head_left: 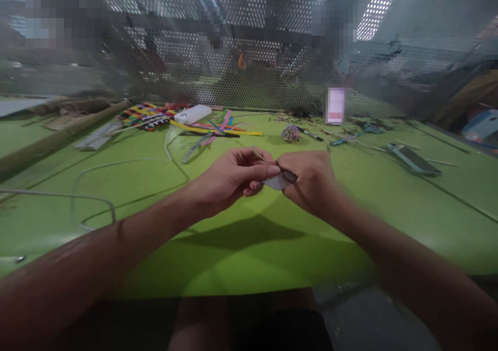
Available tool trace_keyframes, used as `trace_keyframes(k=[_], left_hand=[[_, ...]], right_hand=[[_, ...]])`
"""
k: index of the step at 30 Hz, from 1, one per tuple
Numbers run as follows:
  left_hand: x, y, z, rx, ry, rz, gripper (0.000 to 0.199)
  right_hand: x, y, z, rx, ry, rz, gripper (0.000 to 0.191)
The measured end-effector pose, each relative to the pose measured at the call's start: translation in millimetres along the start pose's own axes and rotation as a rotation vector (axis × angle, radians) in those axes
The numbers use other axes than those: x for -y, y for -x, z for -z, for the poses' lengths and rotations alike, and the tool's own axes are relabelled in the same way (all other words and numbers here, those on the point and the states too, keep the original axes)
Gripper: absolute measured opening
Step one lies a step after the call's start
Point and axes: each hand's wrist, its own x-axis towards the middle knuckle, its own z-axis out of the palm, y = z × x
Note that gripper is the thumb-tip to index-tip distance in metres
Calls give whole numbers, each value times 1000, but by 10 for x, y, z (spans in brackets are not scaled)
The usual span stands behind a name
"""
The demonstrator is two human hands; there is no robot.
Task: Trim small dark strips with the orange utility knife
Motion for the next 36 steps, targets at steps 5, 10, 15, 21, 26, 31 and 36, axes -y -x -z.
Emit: trace_keyframes(k=[5,10,15,21,26,31,36], left_hand=[[11,-11,14,-3,0,-2,32],[36,-19,25,-1,-14,-13,32],[37,-15,20,1,7,-10,33],[-58,10,-5,7,9,-68,29],[-91,14,-34,-136,-13,-191,29],[-23,-30,15,-183,-66,-284,30],[8,-24,49,-180,-211,-376,25]], right_hand=[[16,-7,14,27,-3,-26,30],[26,-6,7,22,19,-29,28],[0,6,-37,-15,-10,8,28],[-87,-97,29,-46,-352,-130,35],[-129,-161,250,168,-947,-322,18],[-77,-146,201,143,-1045,-346,16],[-67,-137,116,96,-1076,-414,15]])
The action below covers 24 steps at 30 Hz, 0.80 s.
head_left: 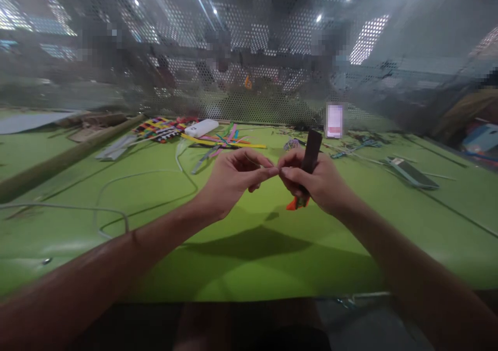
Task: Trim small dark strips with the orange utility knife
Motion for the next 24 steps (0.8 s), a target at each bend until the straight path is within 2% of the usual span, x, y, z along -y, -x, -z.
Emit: trace_keyframes(k=[6,9,11,13,15,18,24], left_hand=[[-34,49,-16,-42,-217,-236,27],[7,56,10,-28,-327,-360,23],[41,39,39,13,-355,-394,17],[58,6,64,60,-276,-317,13],[52,-28,78,85,-101,-136,23],[11,-53,78,82,150,78,21],[-36,-13,56,135,222,179,13]], right_hand=[[-14,3,-18,-46,-30,-67,20],[-23,0,-49,-77,7,-25,15],[-24,-4,-50,-122,110,58,12],[-16,-9,-25,-164,254,170,9],[-3,-16,23,-190,368,255,9],[10,-26,108,-204,439,291,11],[-29,-43,183,-49,458,176,12]])
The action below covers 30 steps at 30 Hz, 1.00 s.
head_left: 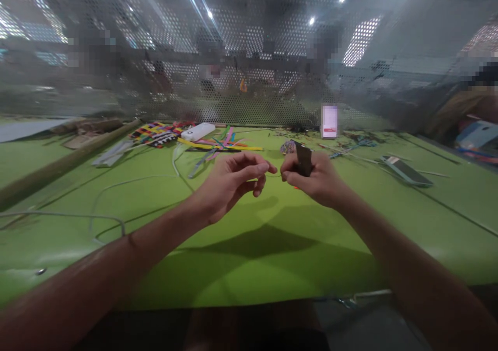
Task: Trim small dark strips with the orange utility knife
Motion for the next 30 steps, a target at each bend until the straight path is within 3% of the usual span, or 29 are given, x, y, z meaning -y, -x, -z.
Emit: trace_keyframes(k=[9,14,19,30], left_hand=[[10,-15,-61,-106,-13,-40,25],[0,-21,-72,-145,-54,-23,36],[29,-30,-41,-194,-95,-66,33],[143,-46,31,-201,-199,-105,32]], right_hand=[[-24,-18,-58,4,-50,-96,14],[-39,-18,-96,-32,8,-16,15],[1,-2,-96,-78,69,53,15],[-1,26,-142,43,167,227,20]])
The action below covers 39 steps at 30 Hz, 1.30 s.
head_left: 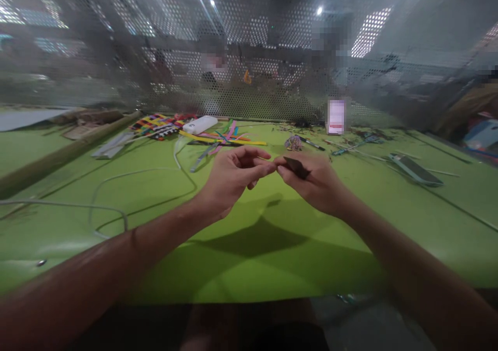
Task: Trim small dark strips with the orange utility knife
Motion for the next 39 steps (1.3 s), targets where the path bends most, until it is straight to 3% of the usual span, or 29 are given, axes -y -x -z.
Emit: trace_keyframes(k=[6,10,12,17,22,27,36,39], left_hand=[[-32,18,-19,7,-76,-20,35],[-27,-4,4,32,-110,-19,35],[-14,-11,6,33,-106,-25,35],[-21,34,-63,-40,-65,-59,36],[-53,81,-128,-78,-74,-99,35],[-47,95,-134,-95,-68,-106,34],[-44,49,-106,-119,108,-10,30],[-27,-2,-65,-123,119,-7,32]], right_hand=[[-27,-13,24,40,-15,-26,28],[-34,-22,9,45,26,-46,21],[-24,-10,-46,-18,47,-57,21],[50,36,-247,-314,-39,-215,19],[137,35,-328,-424,-255,-337,13],[183,31,-366,-440,-483,-461,13],[91,1,-352,-381,-749,-508,20],[28,-17,-289,-307,-895,-529,21]])
